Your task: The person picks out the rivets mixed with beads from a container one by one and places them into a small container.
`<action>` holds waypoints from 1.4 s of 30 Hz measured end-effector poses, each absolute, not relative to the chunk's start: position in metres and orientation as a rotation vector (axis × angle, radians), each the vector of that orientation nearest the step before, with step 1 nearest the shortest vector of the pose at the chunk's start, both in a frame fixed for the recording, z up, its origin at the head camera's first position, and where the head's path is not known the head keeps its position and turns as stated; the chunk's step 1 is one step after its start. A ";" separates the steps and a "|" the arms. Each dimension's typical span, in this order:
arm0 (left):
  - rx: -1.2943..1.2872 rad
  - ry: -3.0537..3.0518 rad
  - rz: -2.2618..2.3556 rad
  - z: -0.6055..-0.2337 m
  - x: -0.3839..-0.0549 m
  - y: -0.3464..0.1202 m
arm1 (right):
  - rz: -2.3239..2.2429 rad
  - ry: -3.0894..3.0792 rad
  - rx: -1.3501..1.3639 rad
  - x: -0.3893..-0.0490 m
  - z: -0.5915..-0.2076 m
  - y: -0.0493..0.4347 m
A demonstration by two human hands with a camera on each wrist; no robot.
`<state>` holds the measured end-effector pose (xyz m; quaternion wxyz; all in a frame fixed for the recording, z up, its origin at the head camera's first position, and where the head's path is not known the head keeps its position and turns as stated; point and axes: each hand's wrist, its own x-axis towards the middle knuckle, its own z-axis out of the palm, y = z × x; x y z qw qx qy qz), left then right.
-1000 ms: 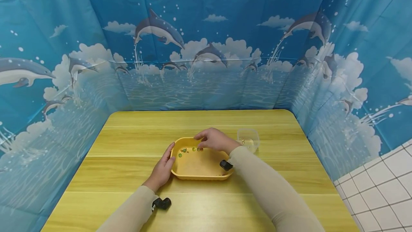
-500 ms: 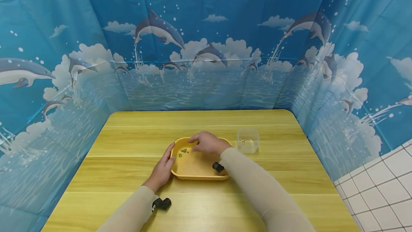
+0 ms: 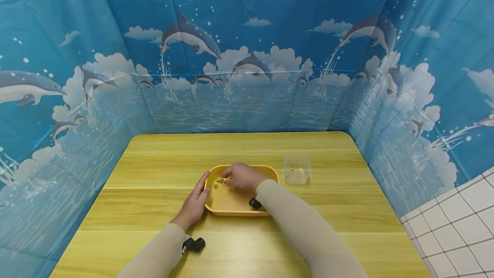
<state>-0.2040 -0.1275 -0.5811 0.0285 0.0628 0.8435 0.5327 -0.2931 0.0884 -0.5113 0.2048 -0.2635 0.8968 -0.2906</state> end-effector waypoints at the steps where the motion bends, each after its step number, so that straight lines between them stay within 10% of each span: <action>1: 0.188 2.604 1.639 -0.581 -0.204 -0.127 | -0.808 2.498 -0.735 -0.294 -0.513 0.088; 42: 0.197 2.614 1.666 -0.585 -0.206 -0.127 | -0.569 2.629 -0.910 -0.293 -0.538 0.067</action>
